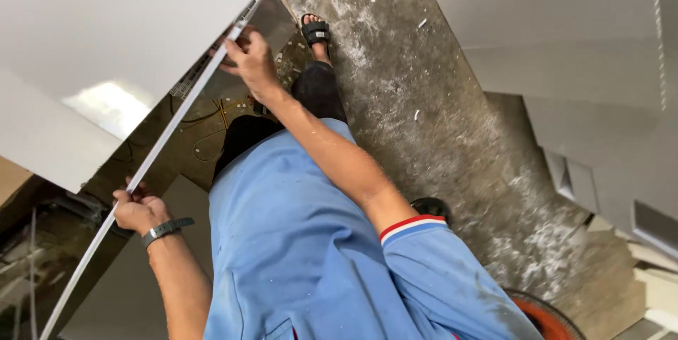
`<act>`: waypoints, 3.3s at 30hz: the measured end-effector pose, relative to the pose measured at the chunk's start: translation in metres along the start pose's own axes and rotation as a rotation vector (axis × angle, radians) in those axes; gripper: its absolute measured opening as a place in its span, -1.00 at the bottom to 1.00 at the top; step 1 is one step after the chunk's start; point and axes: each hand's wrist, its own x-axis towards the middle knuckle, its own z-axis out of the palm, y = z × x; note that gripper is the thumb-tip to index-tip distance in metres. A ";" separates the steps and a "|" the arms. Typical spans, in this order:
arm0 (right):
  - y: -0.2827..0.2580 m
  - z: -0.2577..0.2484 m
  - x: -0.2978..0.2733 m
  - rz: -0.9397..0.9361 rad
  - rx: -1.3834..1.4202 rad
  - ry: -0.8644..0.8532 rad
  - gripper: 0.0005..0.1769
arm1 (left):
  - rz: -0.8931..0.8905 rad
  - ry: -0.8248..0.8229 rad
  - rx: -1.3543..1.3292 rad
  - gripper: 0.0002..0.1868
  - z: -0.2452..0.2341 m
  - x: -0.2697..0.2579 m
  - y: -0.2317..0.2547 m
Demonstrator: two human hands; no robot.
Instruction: Applying a white plastic edge banding strip to a rounded white wooden panel and trimming it with scissors and a utility knife.
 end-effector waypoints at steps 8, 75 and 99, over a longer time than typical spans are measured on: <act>-0.002 0.024 0.002 -0.041 -0.110 0.183 -0.71 | 0.026 -0.039 0.021 -0.75 0.015 0.006 0.024; -0.004 0.070 0.004 0.246 -0.368 0.340 -0.09 | 1.093 -1.208 1.492 -0.59 0.373 -0.219 0.019; -0.230 -0.016 0.126 -0.018 -0.470 0.011 0.20 | -0.166 -0.035 -0.096 -0.43 0.211 -0.136 -0.103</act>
